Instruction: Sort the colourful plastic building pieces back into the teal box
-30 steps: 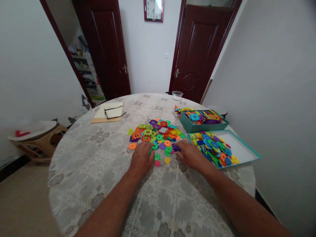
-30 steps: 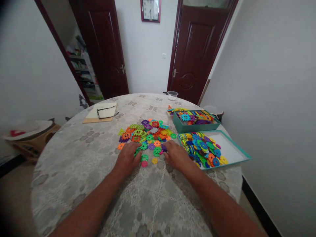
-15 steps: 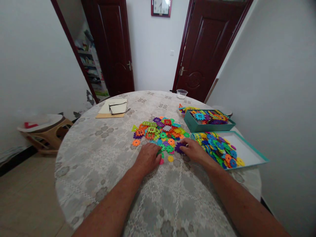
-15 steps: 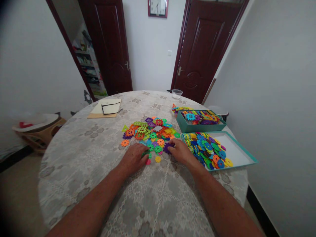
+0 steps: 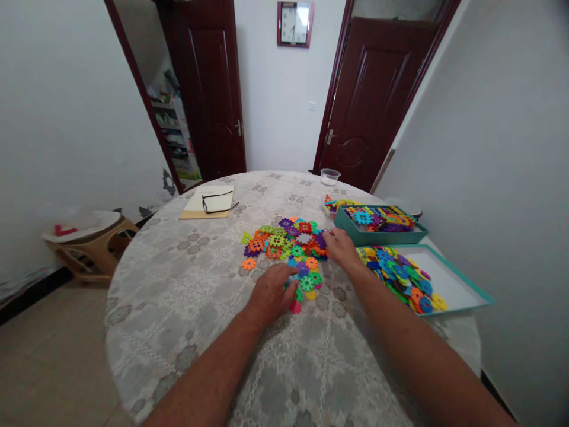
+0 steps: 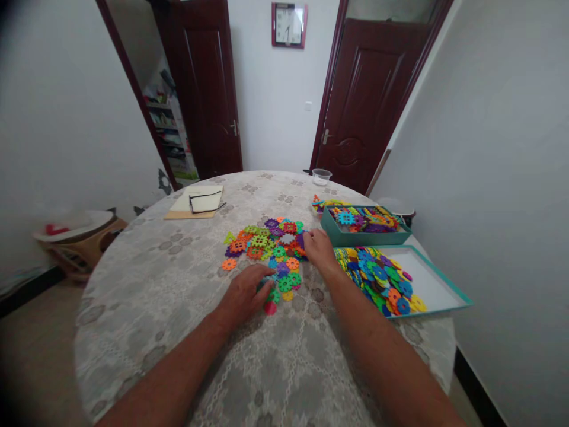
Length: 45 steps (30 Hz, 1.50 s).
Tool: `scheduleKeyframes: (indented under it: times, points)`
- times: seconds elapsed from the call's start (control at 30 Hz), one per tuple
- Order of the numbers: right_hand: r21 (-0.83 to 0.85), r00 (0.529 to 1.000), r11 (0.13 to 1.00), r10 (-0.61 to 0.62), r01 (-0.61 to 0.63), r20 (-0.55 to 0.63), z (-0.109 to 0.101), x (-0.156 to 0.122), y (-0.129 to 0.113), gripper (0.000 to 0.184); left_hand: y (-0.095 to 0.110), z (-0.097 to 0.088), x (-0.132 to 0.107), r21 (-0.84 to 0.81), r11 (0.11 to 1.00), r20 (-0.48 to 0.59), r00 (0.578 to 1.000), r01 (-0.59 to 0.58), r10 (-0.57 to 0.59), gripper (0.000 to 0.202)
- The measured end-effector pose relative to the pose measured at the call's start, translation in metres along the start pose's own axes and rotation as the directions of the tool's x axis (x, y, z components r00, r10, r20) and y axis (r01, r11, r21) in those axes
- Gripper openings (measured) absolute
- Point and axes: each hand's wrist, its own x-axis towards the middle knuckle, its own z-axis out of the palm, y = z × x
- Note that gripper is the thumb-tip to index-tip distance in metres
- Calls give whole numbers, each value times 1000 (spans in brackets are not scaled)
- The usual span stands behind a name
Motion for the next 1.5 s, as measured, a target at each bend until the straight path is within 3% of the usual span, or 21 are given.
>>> scheduleKeyframes:
  times: [0.13,0.3,0.47,0.8,0.9,1.0,1.2,1.37,1.5]
  points:
    - [-79,995,992,97,-97,-3,22,32,-3,42,-7,0,0,41,999,-61,998,3,0,28]
    - [-162,983,972,178,-169,39,46,40,-2,41,-10,2,-2,52,999,23,1000,12,-13,38]
    - [-200,993,974,115,-110,13,54,19,-3,37,-14,8,-4,91,995,90,995,35,-43,45]
    - [-179,996,983,-54,40,-76,55,-46,-24,25,-14,10,-7,121,993,82,996,13,-24,48]
    - [-95,993,994,-69,60,-98,58,-60,-29,22,-14,9,-7,121,993,82,997,-7,-3,49]
    - [94,988,993,-60,73,-140,57,-72,-33,22,-14,8,-6,124,992,84,996,-19,9,45]
    - [438,982,896,12,73,-188,44,-88,-40,31,-12,6,-6,127,992,91,996,-24,13,42]
    - [581,978,808,189,-102,-90,33,-89,-36,35,-13,6,-7,123,990,69,996,-65,57,36]
    - [654,976,740,216,-156,-12,25,-96,-31,34,-7,4,-5,99,992,35,996,-79,76,34]
